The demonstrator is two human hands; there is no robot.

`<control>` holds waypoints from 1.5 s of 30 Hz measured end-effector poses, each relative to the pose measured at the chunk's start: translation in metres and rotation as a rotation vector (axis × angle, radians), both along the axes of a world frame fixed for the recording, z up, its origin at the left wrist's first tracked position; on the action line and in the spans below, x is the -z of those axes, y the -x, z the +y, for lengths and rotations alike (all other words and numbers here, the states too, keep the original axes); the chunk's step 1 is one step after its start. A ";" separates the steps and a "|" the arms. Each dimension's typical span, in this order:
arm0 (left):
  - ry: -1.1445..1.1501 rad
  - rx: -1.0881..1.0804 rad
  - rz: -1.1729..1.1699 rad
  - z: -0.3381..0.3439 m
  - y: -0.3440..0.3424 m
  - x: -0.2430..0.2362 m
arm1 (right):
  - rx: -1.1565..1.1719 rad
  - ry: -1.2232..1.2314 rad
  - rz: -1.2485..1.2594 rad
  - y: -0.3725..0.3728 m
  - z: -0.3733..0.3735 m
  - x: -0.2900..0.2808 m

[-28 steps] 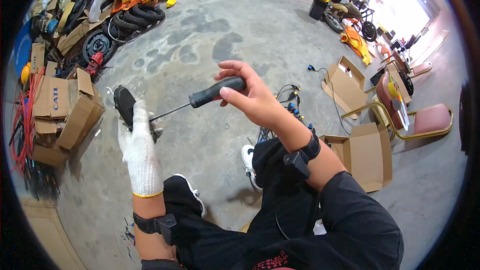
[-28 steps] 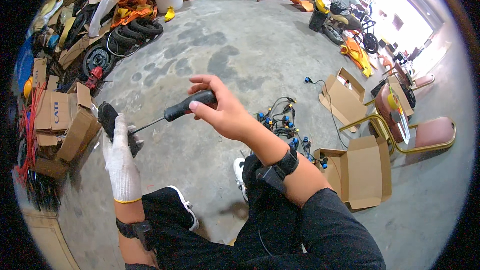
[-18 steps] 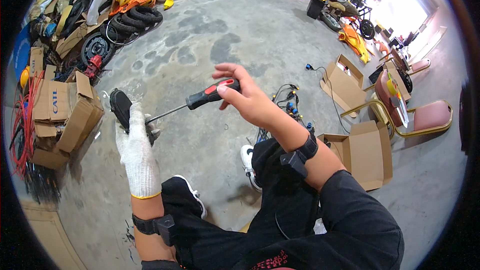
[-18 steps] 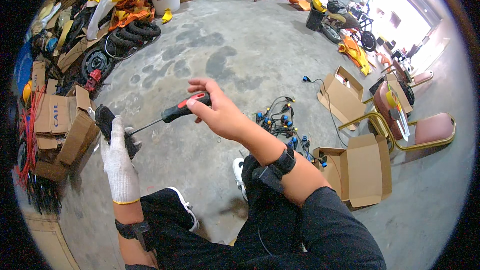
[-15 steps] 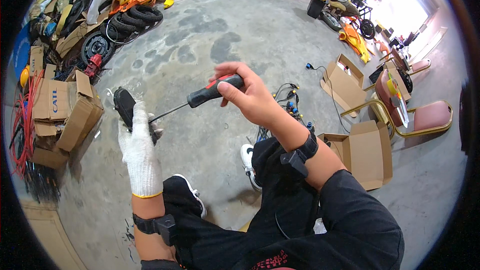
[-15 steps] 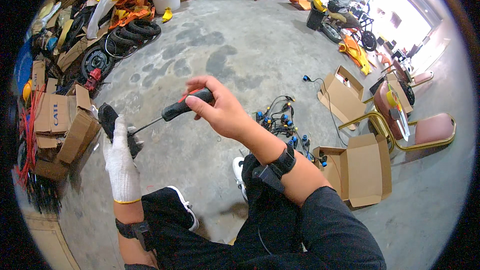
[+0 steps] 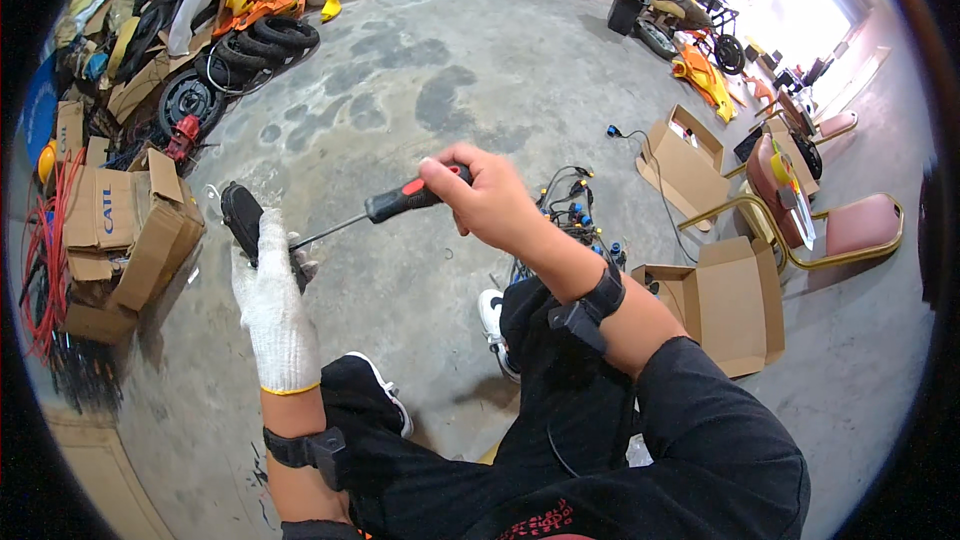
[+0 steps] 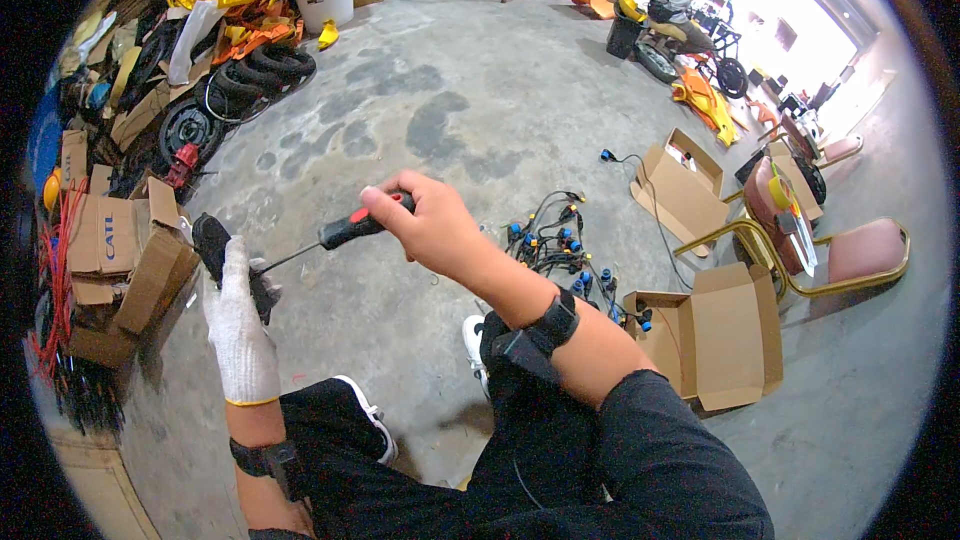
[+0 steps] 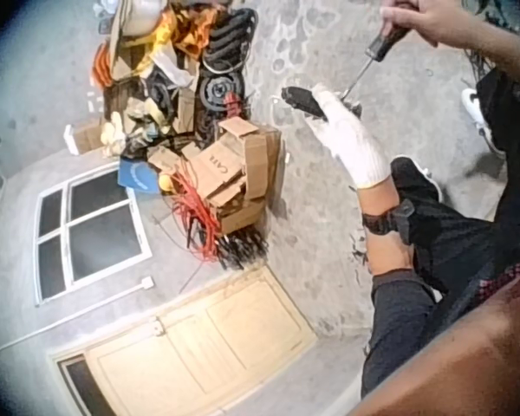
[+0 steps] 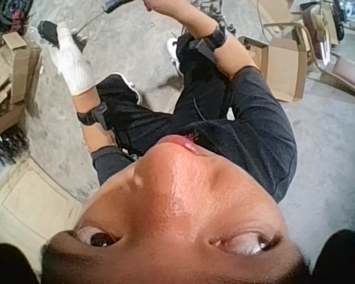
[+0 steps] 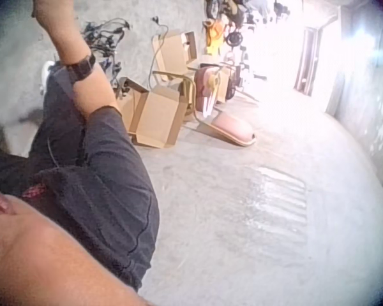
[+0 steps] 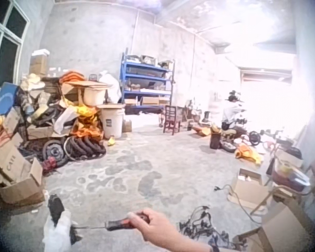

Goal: Assembling or repairing a motorcycle component using a screwdriver.

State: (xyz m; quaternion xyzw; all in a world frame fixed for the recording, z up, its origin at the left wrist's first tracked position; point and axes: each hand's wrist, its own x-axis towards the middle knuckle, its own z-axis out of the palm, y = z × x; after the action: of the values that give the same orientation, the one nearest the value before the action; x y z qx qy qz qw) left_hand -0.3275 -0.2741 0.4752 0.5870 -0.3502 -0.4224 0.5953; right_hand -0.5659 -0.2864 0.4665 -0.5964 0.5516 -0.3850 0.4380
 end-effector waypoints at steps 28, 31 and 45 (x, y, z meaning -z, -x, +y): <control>-0.066 -0.026 -0.019 0.000 0.000 0.004 | 0.070 0.083 -0.195 -0.003 0.003 0.000; -0.076 -0.018 0.042 0.001 -0.001 0.003 | 0.094 -0.037 -0.013 -0.003 0.003 0.001; -0.109 -0.015 0.091 -0.003 0.001 0.003 | 0.015 -0.044 -0.089 0.002 -0.002 0.003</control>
State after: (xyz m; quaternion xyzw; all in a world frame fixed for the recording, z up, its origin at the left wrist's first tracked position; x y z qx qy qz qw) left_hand -0.3289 -0.2770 0.4724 0.6015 -0.2946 -0.4626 0.5809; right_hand -0.5680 -0.2886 0.4630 -0.5647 0.5443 -0.4022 0.4723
